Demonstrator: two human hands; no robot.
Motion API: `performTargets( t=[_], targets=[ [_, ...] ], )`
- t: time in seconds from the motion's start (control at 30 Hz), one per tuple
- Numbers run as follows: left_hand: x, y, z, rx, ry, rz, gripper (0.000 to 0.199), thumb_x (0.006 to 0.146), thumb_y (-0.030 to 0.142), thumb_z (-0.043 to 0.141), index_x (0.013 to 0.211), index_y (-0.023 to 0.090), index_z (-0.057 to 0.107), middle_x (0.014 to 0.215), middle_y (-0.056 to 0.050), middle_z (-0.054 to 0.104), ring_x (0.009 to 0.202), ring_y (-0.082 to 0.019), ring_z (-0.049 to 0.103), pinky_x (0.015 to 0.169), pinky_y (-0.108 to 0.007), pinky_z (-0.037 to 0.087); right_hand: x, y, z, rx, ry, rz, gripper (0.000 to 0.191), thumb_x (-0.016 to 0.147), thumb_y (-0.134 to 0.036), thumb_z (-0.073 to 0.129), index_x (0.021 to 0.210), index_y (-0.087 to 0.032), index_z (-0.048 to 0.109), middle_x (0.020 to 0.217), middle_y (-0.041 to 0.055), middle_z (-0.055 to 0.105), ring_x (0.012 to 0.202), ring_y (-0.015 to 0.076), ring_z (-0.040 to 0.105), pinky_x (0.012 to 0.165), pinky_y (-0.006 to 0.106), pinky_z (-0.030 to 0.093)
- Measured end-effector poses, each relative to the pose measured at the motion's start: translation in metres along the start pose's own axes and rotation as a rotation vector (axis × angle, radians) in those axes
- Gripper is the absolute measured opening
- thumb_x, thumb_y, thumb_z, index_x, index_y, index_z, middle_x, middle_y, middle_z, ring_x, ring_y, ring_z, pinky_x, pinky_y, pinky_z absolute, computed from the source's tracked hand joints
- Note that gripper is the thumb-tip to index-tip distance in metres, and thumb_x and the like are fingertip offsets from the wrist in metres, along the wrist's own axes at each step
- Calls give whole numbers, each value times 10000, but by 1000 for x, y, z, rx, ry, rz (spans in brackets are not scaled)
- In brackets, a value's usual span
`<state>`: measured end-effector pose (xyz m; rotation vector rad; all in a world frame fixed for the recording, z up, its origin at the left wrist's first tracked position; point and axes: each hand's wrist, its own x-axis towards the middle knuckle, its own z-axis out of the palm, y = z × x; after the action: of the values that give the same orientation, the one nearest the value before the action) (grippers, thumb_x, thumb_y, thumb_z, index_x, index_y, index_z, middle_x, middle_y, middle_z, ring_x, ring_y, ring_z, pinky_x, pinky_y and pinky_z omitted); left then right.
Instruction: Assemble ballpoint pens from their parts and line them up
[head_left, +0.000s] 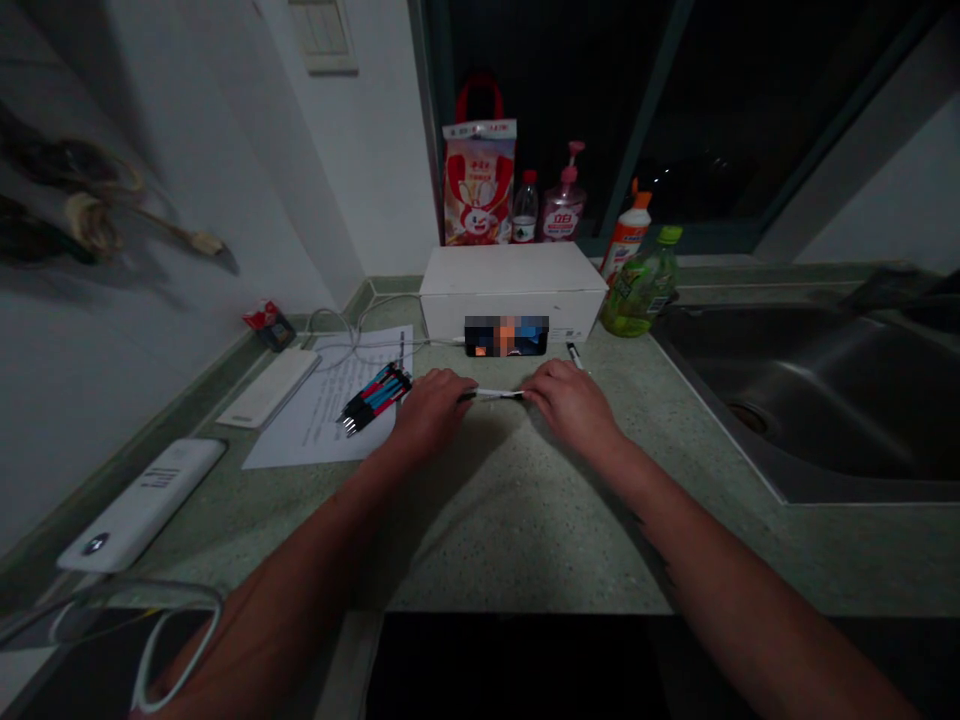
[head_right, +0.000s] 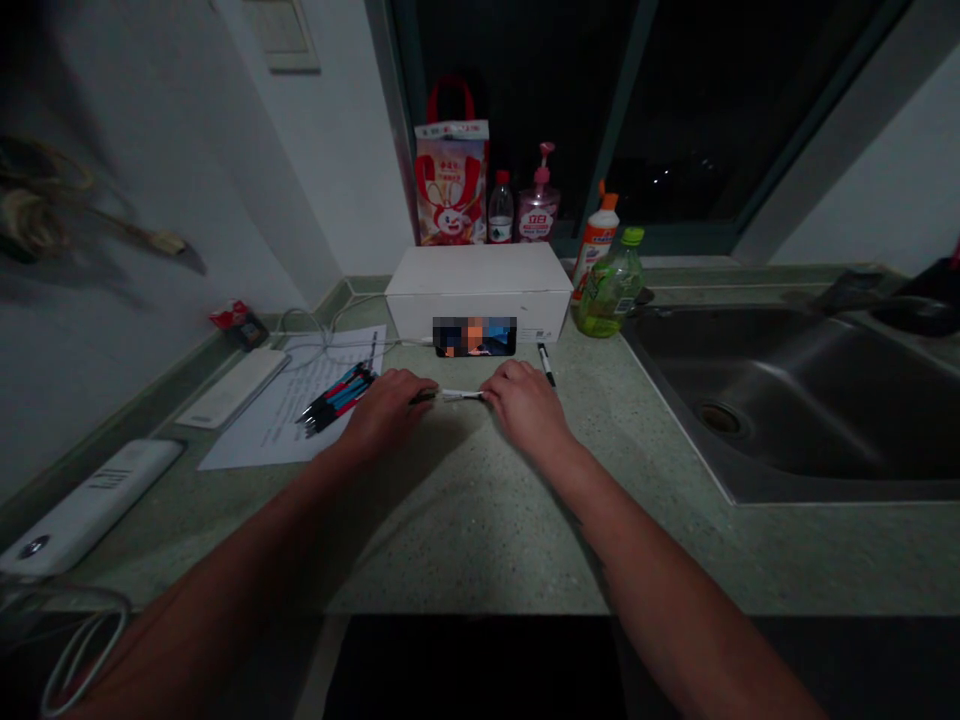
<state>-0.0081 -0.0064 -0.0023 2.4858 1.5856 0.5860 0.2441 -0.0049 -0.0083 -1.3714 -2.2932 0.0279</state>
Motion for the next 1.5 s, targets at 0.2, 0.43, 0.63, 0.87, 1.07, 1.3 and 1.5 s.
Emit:
performTargets(
  t=[0.2, 0.43, 0.63, 0.87, 1.07, 1.3, 1.5],
  targets=[
    [-1, 3, 6, -180, 43, -81, 111, 971, 203, 663, 1040, 207, 750, 1013, -61, 713, 946, -218, 642, 887, -354, 510, 0, -4, 0, 61, -35, -3, 200, 1043, -232, 626, 1049, -250, 826, 1017, 91, 712, 1031, 272, 629, 911, 393, 480],
    [2, 1, 9, -204, -22, -74, 122, 957, 170, 653, 957, 202, 771, 961, -57, 719, 901, -214, 647, 861, -341, 504, 0, -3, 2, 93, -61, -4, 197, 1035, -218, 635, 1048, -254, 828, 1017, 85, 736, 1021, 267, 644, 928, 396, 487],
    [3, 0, 11, -184, -66, -54, 140, 968, 208, 676, 1029, 195, 801, 999, -61, 735, 961, -242, 667, 902, -363, 519, 0, -6, 1, 101, -80, 4, 194, 1043, -224, 637, 1073, -228, 828, 1034, 94, 743, 1040, 265, 648, 933, 382, 481],
    [3, -5, 8, -97, -63, -121, 160, 999, 214, 641, 1036, 188, 795, 1066, -99, 747, 1038, -267, 667, 918, -387, 521, 1, 7, -2, 72, -105, 51, 179, 1025, -212, 657, 1034, -235, 835, 1017, 86, 763, 1013, 261, 665, 911, 376, 492],
    [11, -2, 20, -40, -106, -106, 147, 997, 233, 661, 1028, 204, 802, 1083, -102, 763, 1081, -273, 678, 957, -385, 522, 1, 6, 1, 110, -268, 10, 126, 976, -178, 729, 1015, -239, 832, 985, 65, 771, 1019, 249, 688, 923, 365, 507],
    [7, -5, 14, -158, 26, -221, 217, 970, 227, 719, 1182, 224, 763, 1086, -79, 796, 1071, -278, 708, 939, -393, 525, 3, -5, 9, 68, -225, 95, 120, 970, -212, 761, 1080, -212, 810, 1014, 92, 757, 1042, 269, 683, 903, 378, 515],
    [2, 2, 19, -630, 17, -254, 131, 900, 286, 766, 964, 224, 670, 850, -10, 802, 824, -215, 759, 778, -329, 543, 1, -16, 10, 211, -81, 15, 201, 996, -247, 730, 1193, -218, 759, 1132, 98, 743, 1087, 258, 676, 943, 372, 510]
  ],
)
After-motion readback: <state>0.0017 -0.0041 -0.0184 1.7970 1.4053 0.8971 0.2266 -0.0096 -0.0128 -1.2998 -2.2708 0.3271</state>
